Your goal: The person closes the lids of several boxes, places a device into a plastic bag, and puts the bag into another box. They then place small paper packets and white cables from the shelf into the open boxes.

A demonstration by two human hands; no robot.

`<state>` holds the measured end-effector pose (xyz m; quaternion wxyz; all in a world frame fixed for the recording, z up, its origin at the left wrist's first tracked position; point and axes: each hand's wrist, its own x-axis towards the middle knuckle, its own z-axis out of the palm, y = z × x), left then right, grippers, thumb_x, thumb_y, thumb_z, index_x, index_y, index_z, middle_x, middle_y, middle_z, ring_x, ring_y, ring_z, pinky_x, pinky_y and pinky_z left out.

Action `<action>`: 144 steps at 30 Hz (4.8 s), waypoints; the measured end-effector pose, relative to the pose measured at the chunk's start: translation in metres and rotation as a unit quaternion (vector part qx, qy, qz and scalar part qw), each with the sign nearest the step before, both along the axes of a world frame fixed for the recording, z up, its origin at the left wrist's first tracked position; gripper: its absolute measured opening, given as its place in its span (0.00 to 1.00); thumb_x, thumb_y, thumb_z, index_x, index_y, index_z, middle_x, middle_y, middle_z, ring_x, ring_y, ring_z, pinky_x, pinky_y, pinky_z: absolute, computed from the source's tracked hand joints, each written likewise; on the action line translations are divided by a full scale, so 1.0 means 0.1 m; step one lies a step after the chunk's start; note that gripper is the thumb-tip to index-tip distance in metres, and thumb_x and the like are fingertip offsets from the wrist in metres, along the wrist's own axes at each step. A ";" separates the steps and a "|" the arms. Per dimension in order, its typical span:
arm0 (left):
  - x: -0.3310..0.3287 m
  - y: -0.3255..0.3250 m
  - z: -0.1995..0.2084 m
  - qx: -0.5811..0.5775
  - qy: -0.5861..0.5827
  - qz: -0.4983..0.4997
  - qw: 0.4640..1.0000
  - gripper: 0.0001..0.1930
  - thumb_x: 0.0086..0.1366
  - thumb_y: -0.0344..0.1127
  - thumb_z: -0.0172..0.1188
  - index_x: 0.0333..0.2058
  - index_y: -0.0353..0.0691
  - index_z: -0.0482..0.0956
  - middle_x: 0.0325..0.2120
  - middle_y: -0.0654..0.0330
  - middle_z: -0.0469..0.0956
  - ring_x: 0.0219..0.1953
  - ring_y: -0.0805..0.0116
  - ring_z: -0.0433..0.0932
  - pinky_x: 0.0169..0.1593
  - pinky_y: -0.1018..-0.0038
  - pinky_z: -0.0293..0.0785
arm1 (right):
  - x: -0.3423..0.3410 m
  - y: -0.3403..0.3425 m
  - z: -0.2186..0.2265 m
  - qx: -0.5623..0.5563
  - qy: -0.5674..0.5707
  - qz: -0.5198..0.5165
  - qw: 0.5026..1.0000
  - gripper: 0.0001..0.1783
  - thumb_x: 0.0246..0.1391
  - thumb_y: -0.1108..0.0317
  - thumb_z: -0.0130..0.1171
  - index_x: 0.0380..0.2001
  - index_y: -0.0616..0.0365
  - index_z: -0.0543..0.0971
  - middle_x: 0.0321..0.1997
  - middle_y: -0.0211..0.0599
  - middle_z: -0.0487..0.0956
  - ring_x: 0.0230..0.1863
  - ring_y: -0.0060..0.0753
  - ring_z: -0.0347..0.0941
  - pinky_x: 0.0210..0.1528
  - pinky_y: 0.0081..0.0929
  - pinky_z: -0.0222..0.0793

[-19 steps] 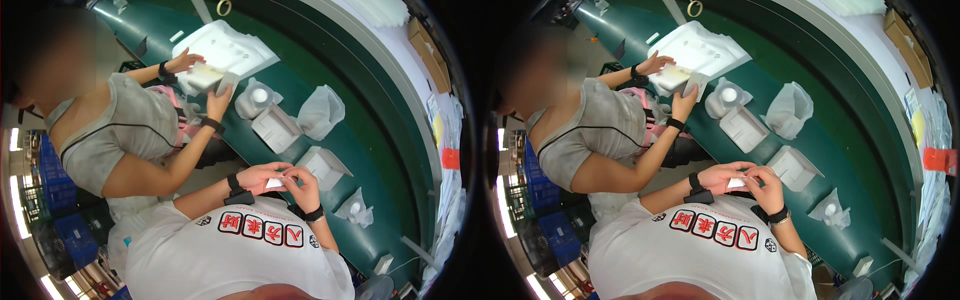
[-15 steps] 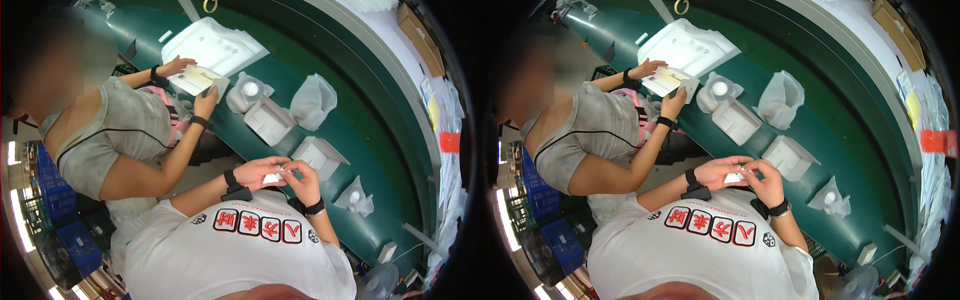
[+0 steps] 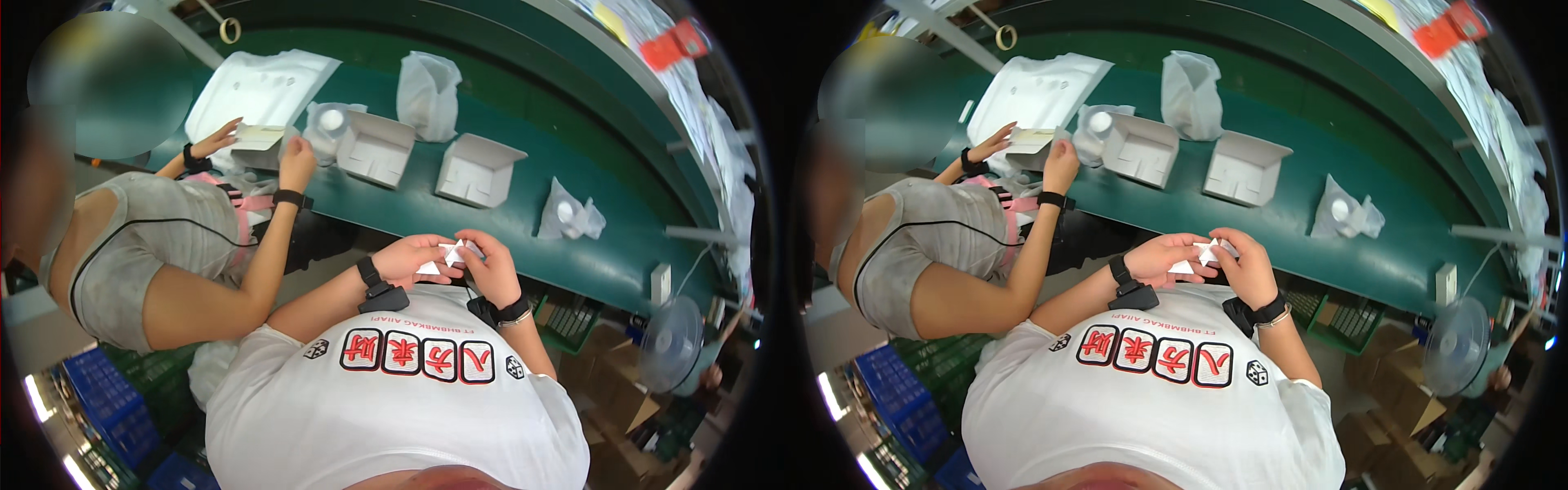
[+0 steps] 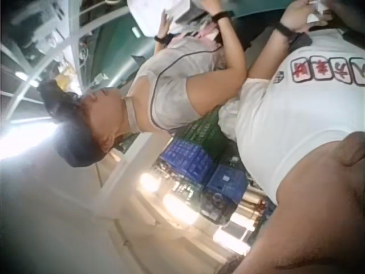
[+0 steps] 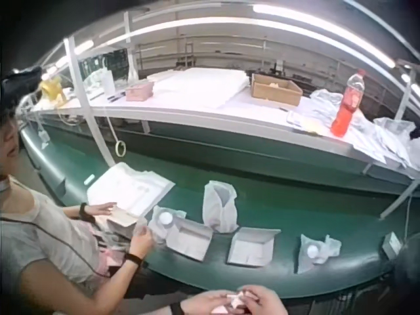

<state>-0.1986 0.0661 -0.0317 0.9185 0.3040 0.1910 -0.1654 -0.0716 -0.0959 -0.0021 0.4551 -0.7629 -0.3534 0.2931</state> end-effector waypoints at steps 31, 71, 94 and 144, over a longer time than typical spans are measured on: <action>1.16 0.11 -0.58 0.814 0.274 0.067 0.509 0.24 0.63 0.56 0.58 0.26 0.38 0.83 0.29 0.47 0.83 0.36 0.45 0.81 0.39 0.57 0.77 | 2.72 -2.78 -1.81 0.009 0.468 -0.345 0.814 0.06 0.59 0.67 0.47 0.32 0.55 0.72 0.22 0.29 0.69 0.17 0.22 0.59 0.18 0.22 0.54; 1.10 -0.21 -1.01 0.781 -0.057 0.035 0.621 0.10 0.62 0.39 0.54 0.34 0.43 0.83 0.31 0.48 0.81 0.35 0.44 0.80 0.40 0.53 0.76 | 1.94 -0.67 -1.01 -0.140 0.003 -0.098 0.985 0.13 0.56 0.64 0.63 0.36 0.65 0.83 0.24 0.37 0.82 0.21 0.25 0.77 0.27 0.25 0.72; 2.01 -1.22 0.34 -0.181 0.105 -0.025 0.978 0.09 0.71 0.34 0.53 0.46 0.36 0.74 0.35 0.63 0.77 0.34 0.67 0.78 0.37 0.72 0.78 | 1.62 -1.49 1.11 0.093 -0.217 0.017 0.972 0.06 0.55 0.70 0.59 0.36 0.58 0.78 0.30 0.39 0.81 0.35 0.42 0.77 0.37 0.34 0.72; 1.77 -1.03 0.94 -0.065 -0.127 0.390 0.909 0.08 0.69 0.27 0.53 0.45 0.37 0.70 0.35 0.52 0.81 0.19 0.76 0.65 0.21 0.81 0.63 | 8.03 0.53 3.30 -0.238 -0.509 -0.025 0.827 0.23 0.45 0.46 0.70 0.32 0.55 0.83 0.29 0.37 0.81 0.33 0.36 0.76 0.36 0.34 0.72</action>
